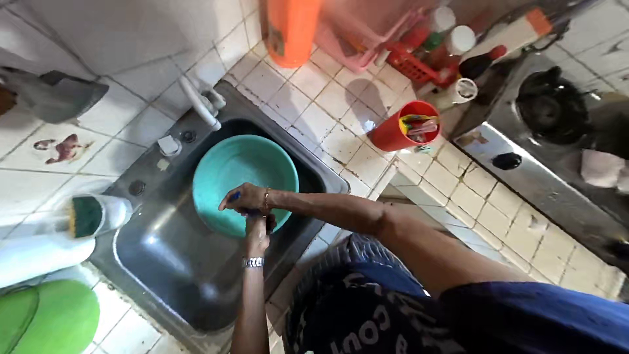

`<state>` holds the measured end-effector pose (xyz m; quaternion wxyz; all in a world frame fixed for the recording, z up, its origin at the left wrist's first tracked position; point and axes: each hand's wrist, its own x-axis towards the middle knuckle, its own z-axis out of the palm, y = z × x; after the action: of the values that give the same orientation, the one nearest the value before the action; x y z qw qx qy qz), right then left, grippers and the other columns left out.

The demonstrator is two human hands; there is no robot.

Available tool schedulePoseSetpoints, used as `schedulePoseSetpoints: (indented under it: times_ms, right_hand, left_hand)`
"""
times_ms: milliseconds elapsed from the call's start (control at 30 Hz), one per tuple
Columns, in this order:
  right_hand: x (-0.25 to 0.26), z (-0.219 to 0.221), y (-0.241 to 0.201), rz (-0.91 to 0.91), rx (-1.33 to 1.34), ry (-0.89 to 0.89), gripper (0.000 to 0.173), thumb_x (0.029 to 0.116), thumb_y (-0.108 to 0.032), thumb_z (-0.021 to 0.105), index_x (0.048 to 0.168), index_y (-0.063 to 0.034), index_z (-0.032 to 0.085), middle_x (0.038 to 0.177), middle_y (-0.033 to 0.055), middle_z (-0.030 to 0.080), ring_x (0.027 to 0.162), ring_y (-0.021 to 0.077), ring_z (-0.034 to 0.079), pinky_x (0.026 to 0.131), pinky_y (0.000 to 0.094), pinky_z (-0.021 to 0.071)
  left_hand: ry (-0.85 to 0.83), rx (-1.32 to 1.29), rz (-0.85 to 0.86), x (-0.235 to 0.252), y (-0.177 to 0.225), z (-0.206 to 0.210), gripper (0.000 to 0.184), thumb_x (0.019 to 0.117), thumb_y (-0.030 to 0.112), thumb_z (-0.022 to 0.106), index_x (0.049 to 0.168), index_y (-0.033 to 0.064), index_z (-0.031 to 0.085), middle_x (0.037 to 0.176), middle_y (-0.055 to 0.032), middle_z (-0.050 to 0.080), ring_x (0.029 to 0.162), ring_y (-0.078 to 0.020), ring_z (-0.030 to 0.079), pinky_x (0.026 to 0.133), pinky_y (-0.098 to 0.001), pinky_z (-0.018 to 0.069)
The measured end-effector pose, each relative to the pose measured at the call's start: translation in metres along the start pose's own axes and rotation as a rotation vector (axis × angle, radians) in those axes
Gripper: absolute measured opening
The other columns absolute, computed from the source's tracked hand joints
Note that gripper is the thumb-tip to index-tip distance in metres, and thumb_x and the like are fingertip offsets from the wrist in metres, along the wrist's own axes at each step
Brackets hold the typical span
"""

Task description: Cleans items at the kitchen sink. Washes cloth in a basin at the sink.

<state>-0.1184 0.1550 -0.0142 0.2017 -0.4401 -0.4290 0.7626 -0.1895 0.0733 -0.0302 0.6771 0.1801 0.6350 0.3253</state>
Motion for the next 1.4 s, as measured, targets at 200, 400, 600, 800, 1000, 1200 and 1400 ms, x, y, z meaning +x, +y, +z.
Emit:
schedulePoseSetpoints:
  times_ms: [200,400,600,800,1000,1200,1400]
  right_hand:
    - [0.017,0.002,0.014,0.043,-0.109,0.242,0.04,0.1099,-0.03,0.049,0.11,0.0049,0.066,0.078,0.0065,0.058,0.058,0.0088,0.046,0.058,0.0259,0.042]
    - [-0.004,0.013,0.009,0.039,-0.36,0.172,0.064,0.1113,-0.047,0.034,0.099,0.0083,0.065,0.089,0.0178,0.061,0.079,0.0271,0.059,0.076,0.047,0.0486]
    - [-0.037,0.028,-0.006,0.055,-0.687,0.149,0.07,0.1111,-0.051,0.027,0.11,0.0055,0.069,0.115,0.0255,0.068,0.112,0.0401,0.065,0.093,0.0631,0.0487]
    - [-0.048,0.025,0.029,0.004,-0.585,0.234,0.056,0.1124,-0.034,0.036,0.095,0.009,0.067,0.091,0.0245,0.066,0.087,0.036,0.066,0.08,0.0547,0.0515]
    - [-0.082,-0.023,0.043,-0.129,-0.243,0.331,0.065,0.1123,-0.043,0.026,0.101,0.0047,0.069,0.09,0.0171,0.068,0.077,0.0235,0.064,0.075,0.0454,0.0538]
    - [-0.133,-0.041,0.021,-0.291,-0.429,0.11,0.025,0.1039,-0.016,0.057,0.106,0.007,0.068,0.096,0.0138,0.071,0.082,0.0143,0.068,0.077,0.0329,0.0588]
    - [-0.151,-0.027,-0.017,-0.519,-0.562,0.093,0.022,0.0925,-0.011,0.073,0.108,0.0049,0.071,0.109,0.0144,0.073,0.103,0.0191,0.069,0.097,0.0381,0.055]
  left_hand:
    - [-0.021,-0.157,0.073,0.014,-0.022,0.005,0.021,0.1121,0.018,0.029,0.106,0.0109,0.048,0.066,0.0033,0.056,0.049,-0.003,0.054,0.045,-0.0181,0.0492]
    - [0.038,0.136,0.139,0.001,-0.035,0.007,0.017,0.1093,0.01,0.036,0.099,0.0065,0.049,0.06,0.0028,0.047,0.045,-0.0035,0.043,0.043,-0.0187,0.0409]
    - [0.035,0.465,0.219,-0.022,-0.035,0.011,0.043,0.1061,-0.003,0.04,0.147,-0.0133,0.033,0.138,-0.0292,0.049,0.114,-0.0237,0.054,0.098,-0.033,0.0464]
    - [-0.106,0.174,0.031,-0.034,-0.05,0.018,0.023,0.1075,0.005,0.039,0.086,0.0066,0.048,0.054,0.0051,0.042,0.042,-0.0026,0.039,0.042,-0.0172,0.0357]
    - [-0.189,0.184,0.074,-0.059,-0.02,-0.018,0.025,0.1045,0.018,0.057,0.122,0.0007,0.054,0.08,-0.0024,0.061,0.06,-0.008,0.058,0.054,-0.0219,0.0507]
    - [-0.035,-0.103,0.379,-0.072,0.023,-0.06,0.036,0.112,0.024,0.034,0.141,0.0059,0.046,0.119,-0.0099,0.063,0.102,-0.0179,0.064,0.087,-0.0383,0.0554]
    - [-0.194,-0.222,0.502,-0.11,0.049,-0.037,0.026,0.1076,0.011,0.036,0.124,0.0096,0.057,0.107,-0.0036,0.07,0.098,-0.0163,0.068,0.086,-0.0381,0.0583]
